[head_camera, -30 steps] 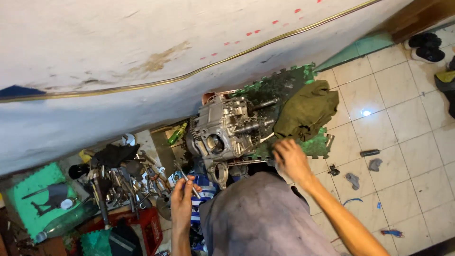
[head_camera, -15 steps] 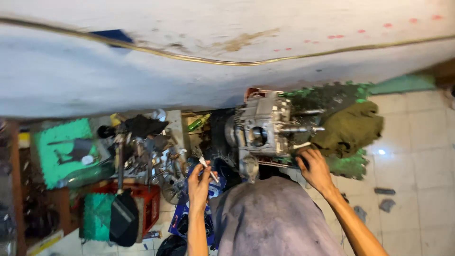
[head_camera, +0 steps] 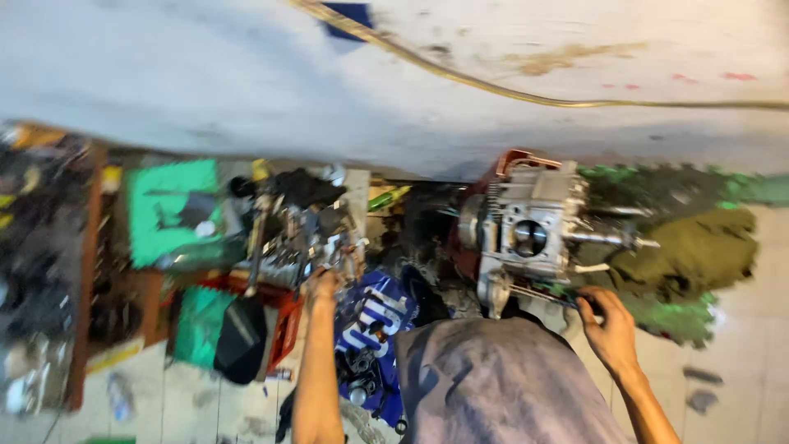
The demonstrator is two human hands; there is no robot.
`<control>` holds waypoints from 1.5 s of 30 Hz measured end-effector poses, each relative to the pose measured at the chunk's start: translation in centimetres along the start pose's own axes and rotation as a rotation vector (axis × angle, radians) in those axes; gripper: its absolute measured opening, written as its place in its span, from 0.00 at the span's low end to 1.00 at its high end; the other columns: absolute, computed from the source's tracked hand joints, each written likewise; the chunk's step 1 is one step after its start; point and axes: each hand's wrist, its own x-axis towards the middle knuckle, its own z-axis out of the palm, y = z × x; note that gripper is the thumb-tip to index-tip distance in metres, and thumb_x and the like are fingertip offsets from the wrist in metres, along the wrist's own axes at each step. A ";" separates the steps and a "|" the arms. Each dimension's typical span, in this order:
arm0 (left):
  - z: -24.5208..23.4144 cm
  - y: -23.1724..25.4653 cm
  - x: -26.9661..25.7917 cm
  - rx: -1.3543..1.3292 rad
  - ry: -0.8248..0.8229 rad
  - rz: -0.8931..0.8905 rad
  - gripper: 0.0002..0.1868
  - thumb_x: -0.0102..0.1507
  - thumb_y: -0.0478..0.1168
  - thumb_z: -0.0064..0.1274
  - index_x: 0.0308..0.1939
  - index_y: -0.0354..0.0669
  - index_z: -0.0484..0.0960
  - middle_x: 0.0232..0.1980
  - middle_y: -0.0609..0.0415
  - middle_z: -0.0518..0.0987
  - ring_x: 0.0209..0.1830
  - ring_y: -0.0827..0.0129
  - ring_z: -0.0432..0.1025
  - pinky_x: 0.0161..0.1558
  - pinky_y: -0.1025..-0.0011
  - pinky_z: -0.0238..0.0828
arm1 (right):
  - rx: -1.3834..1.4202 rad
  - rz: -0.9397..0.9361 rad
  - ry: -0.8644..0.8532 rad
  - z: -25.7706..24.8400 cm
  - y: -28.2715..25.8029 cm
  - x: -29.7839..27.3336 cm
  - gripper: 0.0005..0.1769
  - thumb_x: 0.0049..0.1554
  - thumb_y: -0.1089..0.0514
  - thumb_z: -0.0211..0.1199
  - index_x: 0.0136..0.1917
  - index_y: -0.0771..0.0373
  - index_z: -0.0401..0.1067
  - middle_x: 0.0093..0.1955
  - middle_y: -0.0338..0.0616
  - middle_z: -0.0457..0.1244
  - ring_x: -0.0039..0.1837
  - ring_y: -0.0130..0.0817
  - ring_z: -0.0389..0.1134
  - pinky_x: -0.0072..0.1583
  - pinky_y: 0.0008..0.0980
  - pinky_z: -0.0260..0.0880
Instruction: The person works on a disassembled engine block placed on a workbench. They use a wrench to tighten bolts on the engine and a cloth to wipe its surfaces. The person also handles a plastic bottle and moves a green foam mat and a red crate within the workspace.
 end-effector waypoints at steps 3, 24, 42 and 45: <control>2.4 -1.3 3.2 -0.071 -0.221 -0.202 0.07 0.59 0.38 0.53 0.36 0.38 0.80 0.29 0.54 0.78 0.25 0.67 0.73 0.28 0.69 0.69 | 0.005 0.095 0.009 -0.5 -1.1 -0.3 0.11 0.59 0.59 0.64 0.55 0.63 0.76 0.54 0.46 0.69 0.49 0.39 0.72 0.45 0.35 0.72; -7.9 -2.1 11.5 0.569 0.171 0.174 0.13 0.56 0.31 0.55 0.45 0.36 0.85 0.43 0.47 0.84 0.36 0.60 0.77 0.40 0.63 0.75 | -0.062 0.325 -0.103 2.1 -0.1 -7.8 0.14 0.58 0.53 0.61 0.54 0.60 0.77 0.57 0.42 0.70 0.52 0.39 0.74 0.50 0.34 0.76; -4.3 -4.1 7.2 0.854 -0.228 0.280 0.25 0.64 0.50 0.55 0.50 0.26 0.82 0.51 0.39 0.82 0.51 0.50 0.72 0.60 0.60 0.65 | 0.014 0.257 0.141 -2.7 -0.1 -2.7 0.11 0.57 0.58 0.63 0.53 0.60 0.77 0.51 0.43 0.70 0.48 0.39 0.74 0.48 0.36 0.76; -2.0 -7.0 4.6 0.830 -0.304 0.269 0.26 0.64 0.47 0.53 0.58 0.27 0.79 0.62 0.40 0.77 0.62 0.53 0.68 0.65 0.62 0.59 | -0.210 -0.006 0.287 -5.5 3.6 0.7 0.14 0.61 0.57 0.65 0.60 0.58 0.74 0.60 0.46 0.67 0.62 0.44 0.69 0.61 0.43 0.73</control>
